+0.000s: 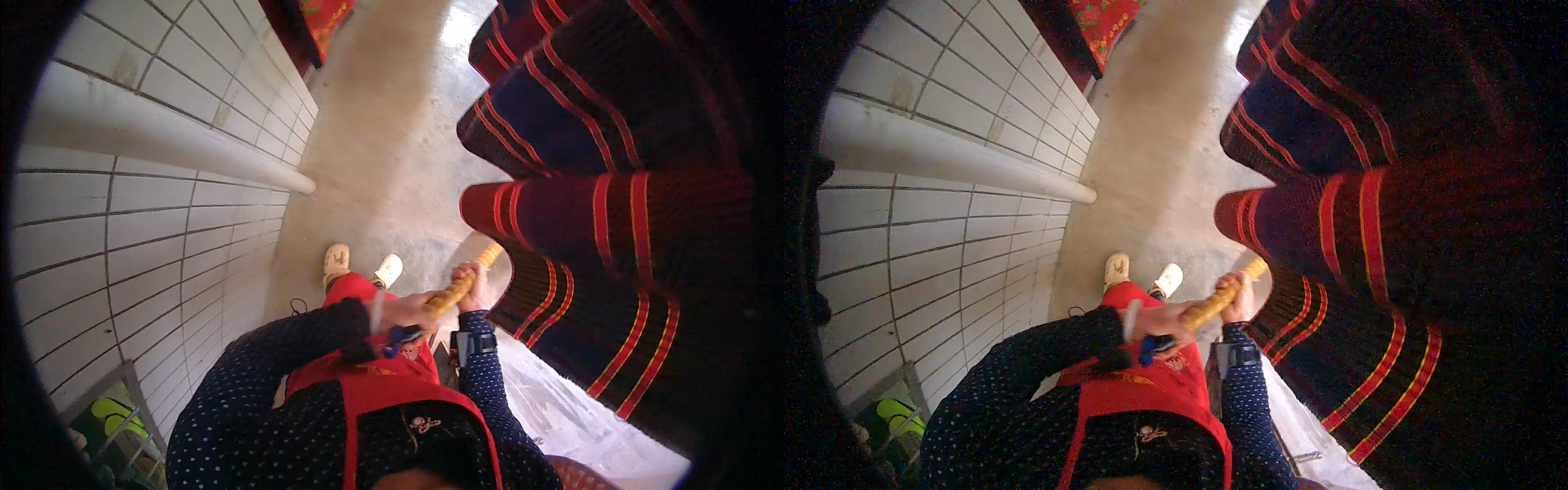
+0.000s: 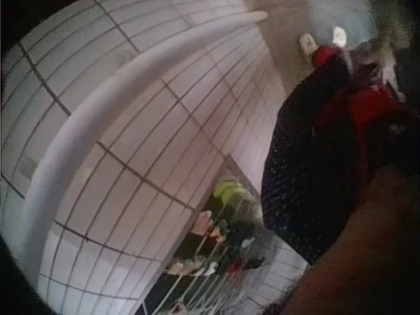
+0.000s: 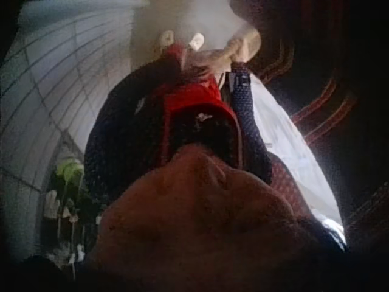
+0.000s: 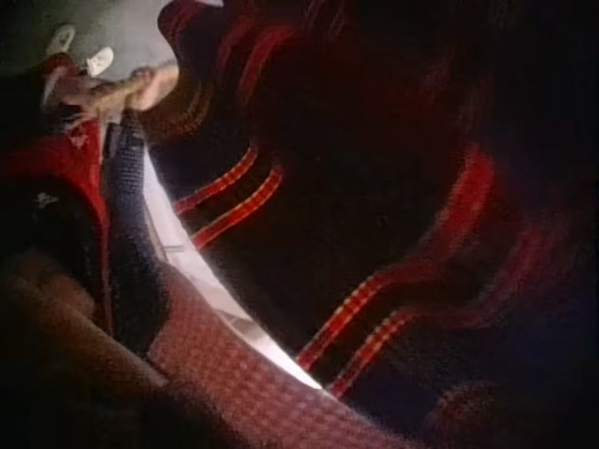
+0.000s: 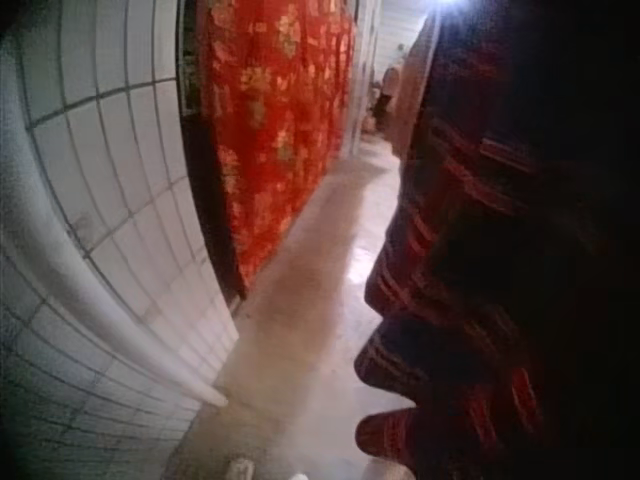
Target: The person sweeps a concrete floor with a traditional straw broom, moving around scooters, a washing machine, and a table. They sweep debris toward the center of the room and continue sweeping different areas.
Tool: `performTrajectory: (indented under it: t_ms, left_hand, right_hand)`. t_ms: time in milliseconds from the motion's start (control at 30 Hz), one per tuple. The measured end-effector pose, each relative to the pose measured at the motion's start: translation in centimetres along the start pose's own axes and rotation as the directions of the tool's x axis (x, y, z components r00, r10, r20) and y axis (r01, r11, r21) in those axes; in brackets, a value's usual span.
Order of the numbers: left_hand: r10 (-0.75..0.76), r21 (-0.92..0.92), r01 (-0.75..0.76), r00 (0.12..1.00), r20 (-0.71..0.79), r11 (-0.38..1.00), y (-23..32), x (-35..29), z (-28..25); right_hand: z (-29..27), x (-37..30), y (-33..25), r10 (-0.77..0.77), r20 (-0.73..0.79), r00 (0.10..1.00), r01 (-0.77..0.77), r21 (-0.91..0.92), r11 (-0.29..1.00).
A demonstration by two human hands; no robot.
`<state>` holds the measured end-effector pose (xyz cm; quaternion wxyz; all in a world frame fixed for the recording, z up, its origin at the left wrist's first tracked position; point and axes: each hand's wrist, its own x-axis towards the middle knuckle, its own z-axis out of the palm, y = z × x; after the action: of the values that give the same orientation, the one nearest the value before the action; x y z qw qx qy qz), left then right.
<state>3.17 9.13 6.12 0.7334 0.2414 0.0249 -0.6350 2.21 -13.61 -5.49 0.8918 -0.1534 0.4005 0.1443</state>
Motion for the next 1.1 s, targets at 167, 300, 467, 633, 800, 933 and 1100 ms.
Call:
performTrajectory:
  t_ms: [167, 300, 467, 633, 800, 933, 1100]
  left_hand:
    - [0.441, 0.469, -0.294, 0.865, -0.241, 0.833, 2.9, -9.9, 0.2]
    - [0.283, 0.185, -0.214, 0.757, -0.589, 0.959, 6.3, -15.1, -0.1]
    - [0.287, 0.022, -0.392, 0.634, -0.718, 0.92, 15.0, -15.1, -4.7]
    - [0.205, -0.216, -0.383, 0.798, -0.566, 0.898, 22.0, -9.6, -8.5]
    - [0.143, -0.21, -0.242, 0.906, -0.398, 0.947, 26.6, -6.2, -9.8]
    - [0.049, -0.214, -0.11, 0.961, -0.273, 0.971, 29.8, -7.8, -11.5]
    - [0.165, -0.057, -0.209, 0.888, -0.429, 0.976, 32.5, -12.2, -10.9]
  right_hand:
    - [12.9, 3.2, 9.6, 0.211, 0.169, 0.963, -0.198, -0.091, 0.976]
    - [21.4, 8.6, 15.6, 0.385, 0.21, 0.899, -0.32, -0.285, 0.903]
    - [29.0, 19.4, 19.5, 0.576, 0.262, 0.774, -0.479, -0.353, 0.804]
    - [30.9, 27.3, 13.4, 0.629, 0.175, 0.757, -0.493, -0.478, 0.727]
    - [28.1, 26.4, 5.2, 0.424, 0.168, 0.89, -0.375, -0.259, 0.89]
    - [29.7, 25.6, 3.1, 0.186, 0.015, 0.982, -0.176, -0.258, 0.95]
    - [36.2, 24.6, 4.9, 0.027, 0.258, 0.966, 0.136, -0.589, 0.796]
